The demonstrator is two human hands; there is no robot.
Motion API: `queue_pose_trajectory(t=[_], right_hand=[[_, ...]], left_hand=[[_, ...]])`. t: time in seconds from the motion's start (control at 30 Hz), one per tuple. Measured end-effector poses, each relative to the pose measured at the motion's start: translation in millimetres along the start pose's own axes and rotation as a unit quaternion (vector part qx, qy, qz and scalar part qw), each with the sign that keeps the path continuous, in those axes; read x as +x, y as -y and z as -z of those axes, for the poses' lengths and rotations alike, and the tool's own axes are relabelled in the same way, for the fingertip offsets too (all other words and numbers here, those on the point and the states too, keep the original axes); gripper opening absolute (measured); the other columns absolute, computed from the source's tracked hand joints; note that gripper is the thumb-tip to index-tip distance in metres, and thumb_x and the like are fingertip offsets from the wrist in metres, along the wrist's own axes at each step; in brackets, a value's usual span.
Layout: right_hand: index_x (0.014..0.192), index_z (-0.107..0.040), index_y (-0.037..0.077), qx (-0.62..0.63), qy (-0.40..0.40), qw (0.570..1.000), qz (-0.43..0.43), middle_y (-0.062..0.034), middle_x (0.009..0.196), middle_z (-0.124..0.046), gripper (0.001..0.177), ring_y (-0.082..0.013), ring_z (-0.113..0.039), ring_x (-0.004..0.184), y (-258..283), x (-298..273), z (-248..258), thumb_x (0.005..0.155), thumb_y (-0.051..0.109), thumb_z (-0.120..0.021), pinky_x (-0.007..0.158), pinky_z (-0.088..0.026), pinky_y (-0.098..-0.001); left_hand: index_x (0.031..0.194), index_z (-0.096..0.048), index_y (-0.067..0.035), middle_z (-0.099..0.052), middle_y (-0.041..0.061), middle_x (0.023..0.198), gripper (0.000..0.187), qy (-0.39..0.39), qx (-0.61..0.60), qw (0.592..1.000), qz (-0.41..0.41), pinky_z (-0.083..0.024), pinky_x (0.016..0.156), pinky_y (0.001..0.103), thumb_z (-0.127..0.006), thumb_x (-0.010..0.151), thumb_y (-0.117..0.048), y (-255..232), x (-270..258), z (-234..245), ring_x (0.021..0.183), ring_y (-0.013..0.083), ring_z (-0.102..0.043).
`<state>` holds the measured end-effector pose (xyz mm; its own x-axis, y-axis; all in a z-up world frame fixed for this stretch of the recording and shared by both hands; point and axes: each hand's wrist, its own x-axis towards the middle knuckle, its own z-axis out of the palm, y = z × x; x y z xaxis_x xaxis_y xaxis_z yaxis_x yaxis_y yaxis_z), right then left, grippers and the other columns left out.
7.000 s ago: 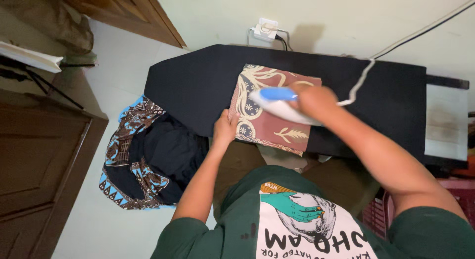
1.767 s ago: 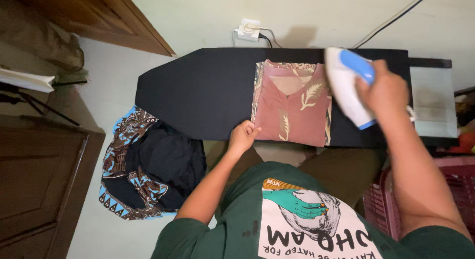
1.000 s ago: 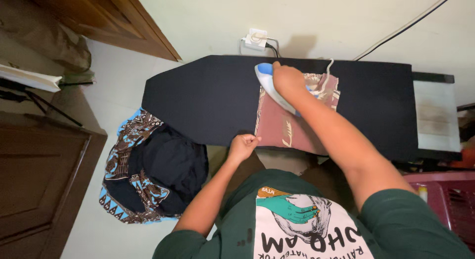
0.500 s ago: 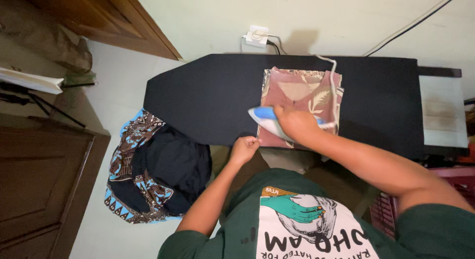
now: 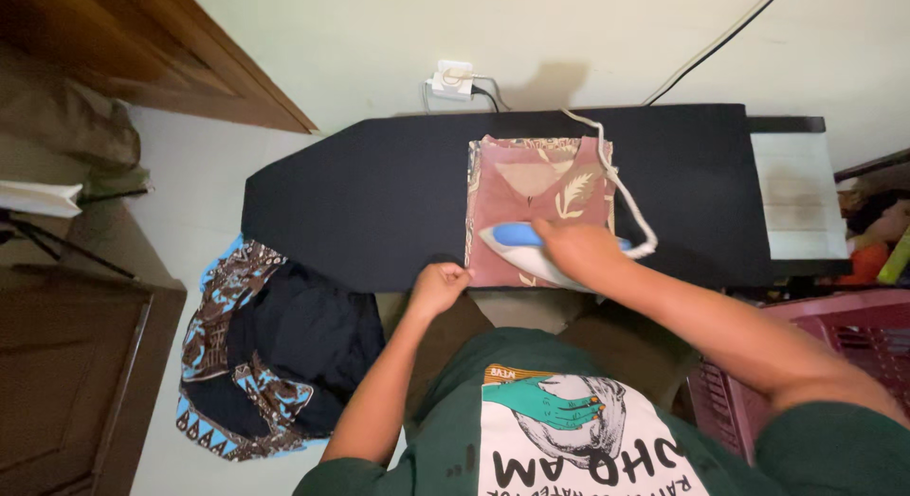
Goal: The person irons a patterned fabric on an ironing board, repeatedly smoothing and folding it. They then place the folded fabric into a pink laundry basket and pick up another patterned cloth from a pile on the board.
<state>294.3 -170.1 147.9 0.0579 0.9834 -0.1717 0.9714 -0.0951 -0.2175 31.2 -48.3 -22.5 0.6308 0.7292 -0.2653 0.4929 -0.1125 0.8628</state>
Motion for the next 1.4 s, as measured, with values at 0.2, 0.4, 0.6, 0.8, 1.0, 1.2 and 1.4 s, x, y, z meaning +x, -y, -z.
queue_pose_trajectory(t=[0.2,0.4,0.6,0.8,1.0,1.2,1.4], right_hand=[[0.12,-0.055,0.009,-0.086,-0.117,0.987,-0.072,-0.0155,0.087,-0.068,0.035,-0.0348,-0.071,0.065,-56,-35,1,0.092,0.027,-0.064,0.052,-0.056,-0.0488],[0.118,-0.057,0.009,-0.084,-0.184,0.971,-0.13,-0.0145,0.09,-0.068,0.029,-0.0349,-0.072,0.07,-83,21,-2,0.096,0.027,-0.064,0.053,-0.056,-0.0482],[0.111,-0.059,0.006,-0.081,-0.193,0.969,-0.129,-0.0175,0.088,-0.069,0.023,-0.0372,-0.072,0.074,-94,98,3,0.094,0.02,-0.064,0.057,-0.057,-0.0487],[0.11,-0.06,0.004,-0.015,-0.135,0.978,-0.156,-0.0224,0.087,-0.072,0.03,-0.0424,-0.071,0.076,-101,104,15,0.094,0.028,-0.067,0.063,-0.056,-0.0536],[0.111,-0.064,0.013,-0.04,-0.077,0.986,-0.142,-0.0178,0.079,-0.073,0.032,-0.0391,-0.071,0.069,-115,27,28,0.092,0.039,-0.068,0.059,-0.056,-0.0508],[0.092,-0.062,0.012,-0.092,-0.212,0.971,0.059,-0.0101,0.078,-0.069,0.031,-0.0332,-0.069,0.064,-113,37,16,0.09,0.042,-0.071,0.051,-0.052,-0.0478],[0.094,-0.06,0.012,-0.122,-0.262,0.955,0.074,-0.0069,0.076,-0.064,0.029,-0.0288,-0.068,0.061,-84,106,3,0.089,0.037,-0.074,0.052,-0.053,-0.044]], left_hand=[[0.12,-0.072,-0.014,-0.072,0.014,0.102,0.023,-0.132,0.101,0.965,-0.201,-0.054,0.085,0.043,-0.062,0.1,-0.019,-61,88,41,0.097,0.034,-0.068],[0.125,-0.069,-0.011,-0.066,0.019,0.115,0.03,-0.066,0.108,0.917,-0.378,-0.049,0.095,0.044,-0.064,0.095,-0.015,-94,210,32,0.11,0.0372,-0.061],[0.101,-0.074,-0.011,-0.066,0.016,0.098,0.019,0.055,0.168,0.947,-0.267,-0.053,0.086,0.044,-0.07,0.094,-0.028,-79,258,37,0.096,0.0347,-0.066],[0.095,-0.072,-0.009,-0.066,0.016,0.096,0.018,0.087,0.18,0.926,-0.319,-0.053,0.08,0.045,-0.072,0.092,-0.027,-69,271,45,0.091,0.036,-0.066],[0.085,-0.072,-0.005,-0.071,0.013,0.082,0.021,0.062,0.119,0.959,-0.25,-0.054,0.071,0.039,-0.076,0.089,-0.025,-46,285,37,0.076,0.0276,-0.069],[0.089,-0.079,-0.006,-0.077,0.008,0.08,0.02,0.085,-0.011,0.985,-0.149,-0.056,0.072,0.031,-0.081,0.087,-0.026,-20,305,28,0.073,0.0129,-0.068],[0.115,-0.073,-0.007,-0.075,0.013,0.105,0.027,-0.19,-0.011,0.966,-0.174,-0.056,0.087,0.036,-0.073,0.094,-0.024,-62,267,36,0.097,0.0242,-0.072]])
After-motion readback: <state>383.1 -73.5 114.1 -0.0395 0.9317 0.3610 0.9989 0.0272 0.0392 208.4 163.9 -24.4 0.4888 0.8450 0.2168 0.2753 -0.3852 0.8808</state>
